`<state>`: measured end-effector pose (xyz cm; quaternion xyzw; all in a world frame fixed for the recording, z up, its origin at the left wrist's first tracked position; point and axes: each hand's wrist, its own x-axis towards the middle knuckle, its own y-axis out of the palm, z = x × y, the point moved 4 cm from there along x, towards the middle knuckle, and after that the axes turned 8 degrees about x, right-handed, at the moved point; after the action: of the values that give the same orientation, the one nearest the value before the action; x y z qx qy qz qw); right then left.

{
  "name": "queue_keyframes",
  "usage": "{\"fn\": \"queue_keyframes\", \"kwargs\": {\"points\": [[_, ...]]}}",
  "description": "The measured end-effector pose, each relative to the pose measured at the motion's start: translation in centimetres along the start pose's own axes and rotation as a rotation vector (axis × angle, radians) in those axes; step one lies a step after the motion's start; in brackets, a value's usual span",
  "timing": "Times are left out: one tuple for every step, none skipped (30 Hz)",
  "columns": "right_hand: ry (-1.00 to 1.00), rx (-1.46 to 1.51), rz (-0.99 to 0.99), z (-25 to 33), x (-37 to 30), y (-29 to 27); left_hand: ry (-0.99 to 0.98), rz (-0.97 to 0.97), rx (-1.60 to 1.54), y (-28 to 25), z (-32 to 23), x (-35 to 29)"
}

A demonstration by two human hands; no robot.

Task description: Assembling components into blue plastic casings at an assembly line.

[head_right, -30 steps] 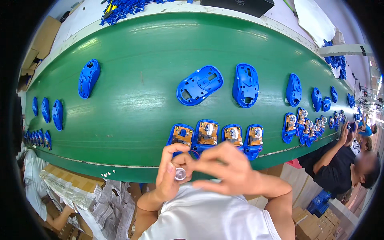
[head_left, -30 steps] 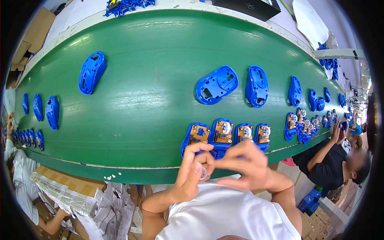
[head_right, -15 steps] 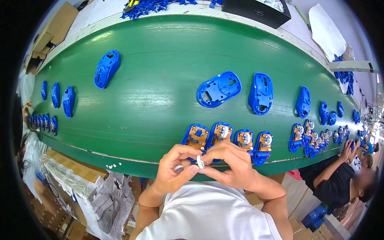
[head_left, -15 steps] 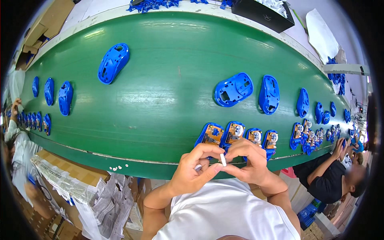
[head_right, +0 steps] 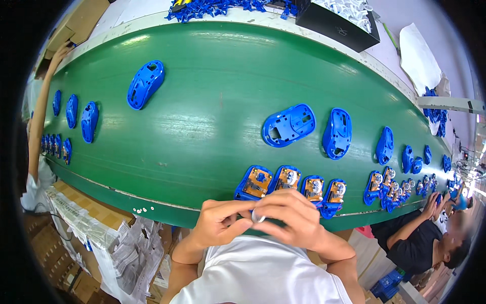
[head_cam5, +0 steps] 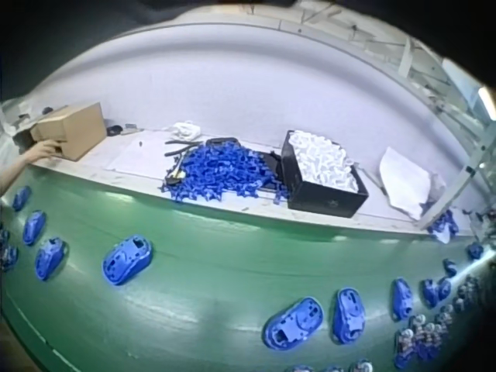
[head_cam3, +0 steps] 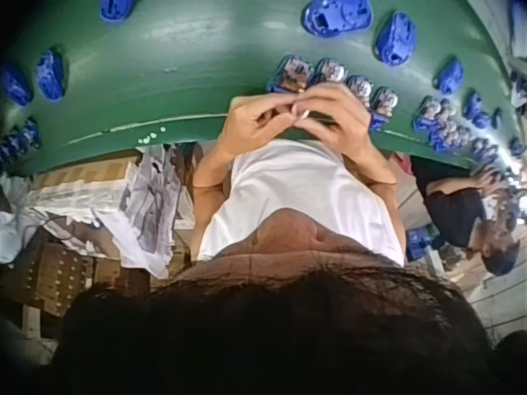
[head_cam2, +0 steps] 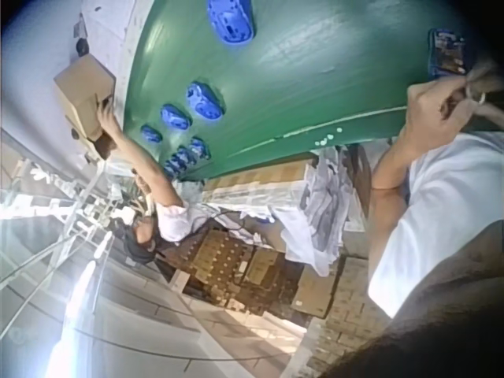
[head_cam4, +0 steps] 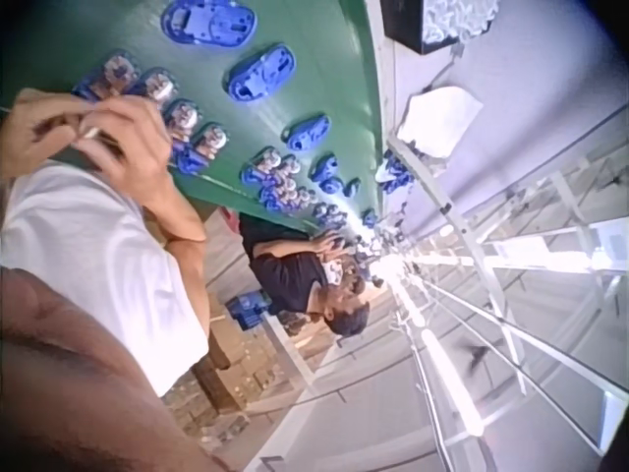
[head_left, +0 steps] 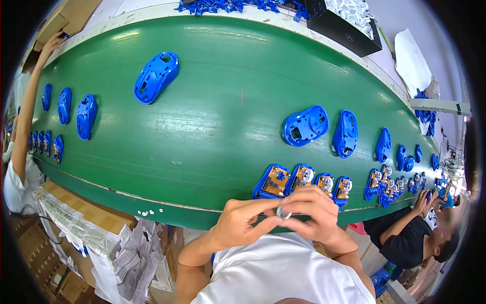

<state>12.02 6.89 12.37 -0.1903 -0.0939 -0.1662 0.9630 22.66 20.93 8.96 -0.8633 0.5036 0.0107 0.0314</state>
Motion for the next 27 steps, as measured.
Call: {"fn": "queue_keyframes", "kwargs": {"points": [[0.001, -0.005, 0.0, -0.2, 0.1, 0.0, 0.002, 0.002, -0.004, 0.1, 0.2, 0.1], [0.017, -0.063, -0.049, -0.6, 0.4, -0.2, 0.035, -0.105, 0.129, -0.2, 0.4, 0.2], [0.033, -0.122, -0.097, -1.1, 0.6, -0.5, 0.068, -0.212, 0.261, -0.5, 0.6, 0.3], [0.048, -0.18, -0.145, -1.5, 0.8, -0.7, 0.1, -0.319, 0.392, -0.7, 0.8, 0.3], [0.064, -0.239, -0.192, -1.9, 0.8, -0.9, 0.13, -0.427, 0.524, -1.0, 0.9, 0.3], [0.068, -0.242, -0.188, -2.1, 0.8, -0.8, 0.127, -0.428, 0.518, -0.9, 1.1, 0.3], [0.073, -0.242, -0.171, -2.3, 0.7, -0.5, 0.141, -0.404, 0.595, -0.6, 1.2, 0.4], [0.078, -0.243, -0.154, -2.5, 0.7, -0.1, 0.155, -0.379, 0.671, -0.3, 1.4, 0.4], [0.084, -0.244, -0.137, -2.6, 0.6, 0.2, 0.169, -0.354, 0.747, -0.1, 1.6, 0.5], [0.089, -0.244, -0.12, -2.7, 0.6, 0.3, 0.182, -0.328, 0.823, 0.2, 1.7, 0.4], [0.093, -0.244, -0.116, -2.7, 0.7, 0.4, 0.178, -0.328, 0.82, 0.1, 1.8, 0.4], [0.096, -0.247, -0.124, -2.7, 0.8, 0.4, 0.172, -0.305, 0.839, 0.2, 1.8, 0.4], [0.099, -0.249, -0.132, -2.7, 0.9, 0.4, 0.166, -0.282, 0.858, 0.2, 1.8, 0.3], [0.102, -0.252, -0.14, -2.8, 0.9, 0.4, 0.161, -0.258, 0.877, 0.2, 1.9, 0.2], [0.106, -0.255, -0.149, -2.9, 0.9, 0.4, 0.155, -0.234, 0.896, 0.2, 1.9, 0.3], [0.111, -0.255, -0.145, -2.9, 0.8, 0.4, 0.149, -0.233, 0.892, 0.2, 1.9, 0.3], [0.118, -0.279, -0.131, -3.0, 0.7, 0.4, 0.149, -0.227, 0.902, 0.2, 1.8, 0.3], [0.126, -0.304, -0.116, -3.1, 0.5, 0.4, 0.15, -0.222, 0.911, 0.2, 1.7, 0.3], [0.132, -0.33, -0.102, -3.2, 0.3, 0.4, 0.151, -0.217, 0.921, 0.2, 1.7, 0.3], [0.139, -0.355, -0.088, -3.2, 0.2, 0.4, 0.152, -0.212, 0.931, 0.2, 1.7, 0.4], [0.144, -0.355, -0.086, -3.2, 0.2, 0.4, 0.148, -0.209, 0.927, 0.2, 1.8, 0.4], [0.148, -0.378, -0.088, -3.1, 0.2, 0.4, 0.154, -0.21, 0.924, 0.2, 1.8, 0.4], [0.152, -0.401, -0.091, -3.0, 0.2, 0.4, 0.161, -0.211, 0.921, 0.3, 1.8, 0.4], [0.156, -0.424, -0.094, -2.8, 0.1, 0.5, 0.168, -0.212, 0.919, 0.3, 1.8, 0.3], [0.158, -0.447, -0.097, -2.7, 0.0, 0.6, 0.175, -0.213, 0.917, 0.3, 1.8, 0.2], [0.159, -0.449, -0.098, -2.8, 0.0, 0.6, 0.177, -0.213, 0.915, 0.4, 1.8, 0.3], [0.158, -0.456, -0.12, -3.0, -0.2, 0.8, 0.18, -0.21, 0.924, 0.5, 1.8, 0.3]]}}
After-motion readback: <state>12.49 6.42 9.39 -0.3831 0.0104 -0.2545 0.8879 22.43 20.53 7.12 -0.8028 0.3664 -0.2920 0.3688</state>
